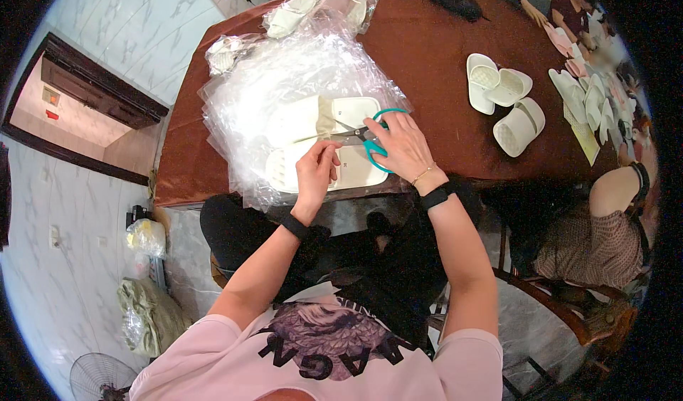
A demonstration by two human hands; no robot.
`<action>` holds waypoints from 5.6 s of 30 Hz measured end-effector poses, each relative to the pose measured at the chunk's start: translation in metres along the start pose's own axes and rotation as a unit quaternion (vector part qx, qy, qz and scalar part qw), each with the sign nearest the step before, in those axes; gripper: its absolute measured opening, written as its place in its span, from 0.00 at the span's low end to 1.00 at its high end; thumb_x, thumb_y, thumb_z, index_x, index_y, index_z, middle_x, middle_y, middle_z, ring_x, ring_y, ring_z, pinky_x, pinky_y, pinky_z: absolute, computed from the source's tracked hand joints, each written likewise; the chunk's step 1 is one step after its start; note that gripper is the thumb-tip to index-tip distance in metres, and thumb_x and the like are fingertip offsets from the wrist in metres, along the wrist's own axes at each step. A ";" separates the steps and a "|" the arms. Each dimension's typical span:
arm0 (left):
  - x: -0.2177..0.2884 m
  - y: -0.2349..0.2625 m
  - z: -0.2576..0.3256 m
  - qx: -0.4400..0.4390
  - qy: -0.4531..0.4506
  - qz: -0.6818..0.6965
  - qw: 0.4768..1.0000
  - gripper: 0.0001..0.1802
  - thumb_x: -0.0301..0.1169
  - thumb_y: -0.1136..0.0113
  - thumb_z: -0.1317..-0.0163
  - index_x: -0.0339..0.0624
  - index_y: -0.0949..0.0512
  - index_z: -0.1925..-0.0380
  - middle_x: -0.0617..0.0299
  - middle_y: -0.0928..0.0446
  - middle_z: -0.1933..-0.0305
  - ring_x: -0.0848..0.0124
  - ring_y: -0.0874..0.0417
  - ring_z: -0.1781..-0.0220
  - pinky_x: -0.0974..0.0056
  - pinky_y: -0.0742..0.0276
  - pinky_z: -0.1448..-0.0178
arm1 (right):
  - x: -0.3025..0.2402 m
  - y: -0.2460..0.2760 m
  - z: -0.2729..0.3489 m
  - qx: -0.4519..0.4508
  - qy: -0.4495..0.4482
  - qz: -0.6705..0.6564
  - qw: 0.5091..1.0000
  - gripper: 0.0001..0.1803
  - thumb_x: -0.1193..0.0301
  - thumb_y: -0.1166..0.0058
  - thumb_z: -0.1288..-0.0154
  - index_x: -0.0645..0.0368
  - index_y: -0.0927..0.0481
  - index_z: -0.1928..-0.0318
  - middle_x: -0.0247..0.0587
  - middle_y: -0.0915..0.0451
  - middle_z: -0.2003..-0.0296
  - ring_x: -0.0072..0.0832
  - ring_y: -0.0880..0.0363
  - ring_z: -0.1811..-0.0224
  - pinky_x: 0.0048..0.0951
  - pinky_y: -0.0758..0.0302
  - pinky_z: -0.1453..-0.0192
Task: Packing rubber slippers into plastic bags.
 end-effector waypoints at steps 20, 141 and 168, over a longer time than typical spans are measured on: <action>0.024 0.024 -0.002 0.033 -0.059 0.180 0.981 0.12 0.32 0.53 0.27 0.37 0.23 0.60 0.70 0.34 0.78 0.82 0.36 0.81 0.75 0.44 0.78 | 0.006 -0.017 0.004 -0.017 -0.018 -0.004 1.000 0.29 0.63 0.38 0.47 0.54 0.28 0.44 0.42 0.27 0.61 0.38 0.29 0.53 0.39 0.34 0.49; -0.067 0.155 -0.080 0.113 -0.199 -0.390 0.892 0.31 0.34 0.35 0.44 0.51 0.30 0.38 0.52 0.47 0.26 0.49 0.50 0.24 0.44 0.49 0.26 | -0.015 -0.057 -0.059 -0.352 0.025 0.091 0.931 0.33 0.60 0.45 0.36 0.34 0.38 0.31 0.42 0.47 0.28 0.48 0.50 0.26 0.52 0.48 0.26; -0.056 0.126 -0.102 0.087 -0.104 -0.511 0.849 0.34 0.43 0.45 0.38 0.53 0.39 0.31 0.48 0.46 0.26 0.47 0.43 0.27 0.38 0.57 0.26 | 0.350 -0.182 -0.307 -0.001 -0.468 -0.329 0.820 0.17 0.60 0.42 0.41 0.55 0.21 0.55 0.39 0.24 0.71 0.35 0.27 0.72 0.45 0.30 0.69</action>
Point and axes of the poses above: each hand's wrist, its own z-axis away from the middle knuckle, its own y-axis out of the back of the hand, x = y × z, the point moved 3 cm from there along -z, towards the middle knuckle
